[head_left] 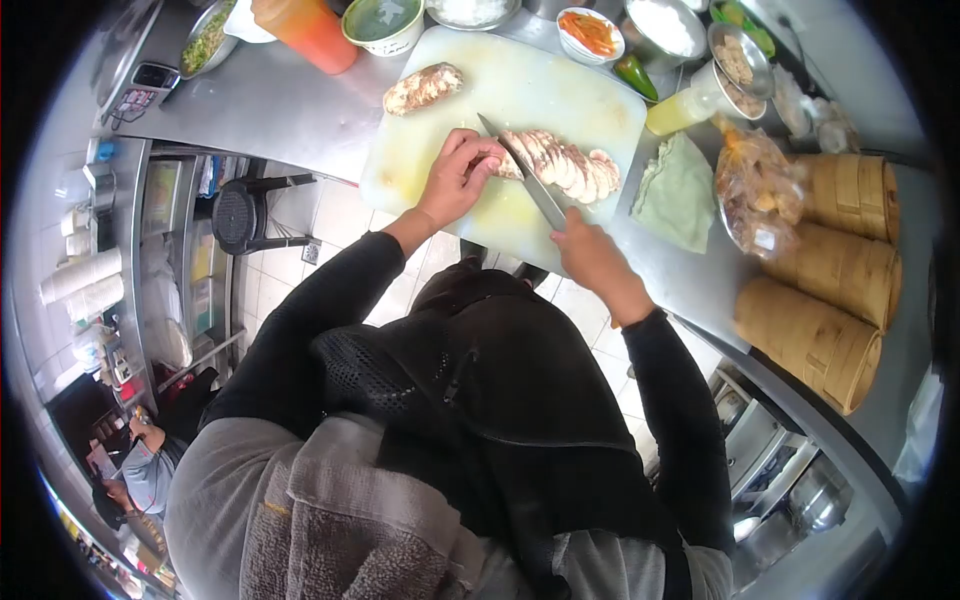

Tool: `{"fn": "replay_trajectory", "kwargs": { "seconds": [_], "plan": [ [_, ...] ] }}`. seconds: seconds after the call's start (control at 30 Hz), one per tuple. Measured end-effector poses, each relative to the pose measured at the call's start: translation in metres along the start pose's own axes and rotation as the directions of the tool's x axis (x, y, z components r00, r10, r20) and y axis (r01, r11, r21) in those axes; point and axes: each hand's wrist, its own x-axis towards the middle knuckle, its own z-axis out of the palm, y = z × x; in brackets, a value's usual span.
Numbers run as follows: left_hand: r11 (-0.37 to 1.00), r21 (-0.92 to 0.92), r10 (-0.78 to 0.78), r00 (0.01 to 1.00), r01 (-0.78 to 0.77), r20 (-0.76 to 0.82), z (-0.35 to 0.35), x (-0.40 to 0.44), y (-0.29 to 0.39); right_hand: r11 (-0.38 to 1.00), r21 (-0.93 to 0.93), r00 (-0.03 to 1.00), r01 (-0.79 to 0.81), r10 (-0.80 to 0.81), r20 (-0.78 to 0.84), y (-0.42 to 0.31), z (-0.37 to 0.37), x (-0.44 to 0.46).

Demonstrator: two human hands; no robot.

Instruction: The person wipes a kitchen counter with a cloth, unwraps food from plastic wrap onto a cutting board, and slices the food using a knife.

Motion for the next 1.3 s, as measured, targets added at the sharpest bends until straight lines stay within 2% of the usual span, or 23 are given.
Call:
{"fn": "replay_trajectory", "kwargs": {
  "seconds": [0.03,0.07,0.13,0.17,0.23,0.27,0.33,0.57,0.7,0.77,0.83,0.9,0.97,1.1,1.2,1.27,1.3],
  "plan": [
    [1.0,0.004,0.006,1.0,-0.006,0.0,-0.001,-0.002,0.001,0.997,0.069,0.997,-0.04,0.035,0.071,0.0,-0.003,0.003],
    [1.0,0.01,0.002,1.0,-0.002,-0.01,0.001,-0.003,0.0,0.997,0.072,0.997,-0.038,0.034,0.062,-0.002,-0.009,-0.001],
    [1.0,0.011,-0.002,1.0,0.002,-0.025,0.003,0.0,0.0,1.0,0.018,0.999,0.014,-0.013,-0.049,-0.011,-0.029,-0.022],
    [1.0,-0.002,0.0,0.999,0.0,-0.037,0.003,0.0,0.001,1.0,0.013,0.999,0.017,-0.016,-0.046,-0.016,-0.039,-0.034],
    [1.0,-0.011,-0.005,0.998,0.004,-0.056,0.003,0.0,-0.001,0.986,-0.165,0.994,-0.039,0.022,-0.104,-0.028,-0.054,-0.058],
    [1.0,-0.001,-0.018,0.999,0.018,-0.035,0.002,-0.001,-0.003,0.985,-0.167,0.995,-0.034,0.017,-0.098,-0.031,-0.057,-0.065],
    [0.999,0.008,-0.034,0.999,0.034,-0.015,0.001,-0.001,-0.006,0.957,-0.29,0.992,-0.025,-0.011,-0.123,-0.036,-0.062,-0.074],
    [1.0,-0.002,0.001,1.0,-0.001,-0.025,-0.002,0.002,0.001,0.909,-0.415,0.991,0.042,-0.091,-0.099,-0.047,-0.073,-0.081],
    [0.999,-0.015,0.041,0.999,-0.041,-0.027,-0.003,0.004,0.004,0.933,-0.359,0.997,0.017,-0.043,-0.063,-0.049,-0.075,-0.074],
    [1.0,-0.003,0.007,1.0,-0.007,-0.024,-0.006,0.006,0.004,0.937,-0.348,0.998,0.011,-0.03,-0.049,-0.048,-0.071,-0.059],
    [1.0,0.001,-0.021,1.0,0.021,-0.02,-0.004,0.007,0.002,0.971,-0.227,0.997,0.081,-0.083,0.001,-0.037,-0.057,-0.029],
    [1.0,-0.016,0.003,0.999,-0.004,-0.034,-0.004,0.008,0.0,0.973,-0.207,0.995,0.1,-0.101,0.006,-0.039,-0.055,-0.026],
    [1.0,0.001,-0.007,1.0,0.007,-0.009,-0.005,0.007,0.0,0.976,-0.216,0.998,-0.017,0.031,0.061,-0.046,-0.057,-0.031],
    [1.0,-0.003,-0.004,1.0,0.004,-0.003,-0.005,0.007,-0.002,0.979,-0.203,0.995,-0.005,0.024,0.094,-0.046,-0.049,-0.025],
    [0.999,0.046,-0.012,1.0,0.013,-0.011,-0.006,0.007,-0.003,0.993,-0.113,0.999,0.034,-0.032,0.019,-0.028,-0.011,-0.004],
    [1.0,0.02,-0.002,0.999,0.003,-0.032,-0.001,0.007,-0.002,0.988,0.044,0.982,0.148,-0.141,-0.129,-0.018,0.025,0.019],
    [1.0,0.013,-0.004,0.998,0.004,-0.057,-0.002,0.006,-0.002,0.994,0.032,0.987,0.108,-0.103,-0.126,-0.023,0.033,0.022]
  ]
}}
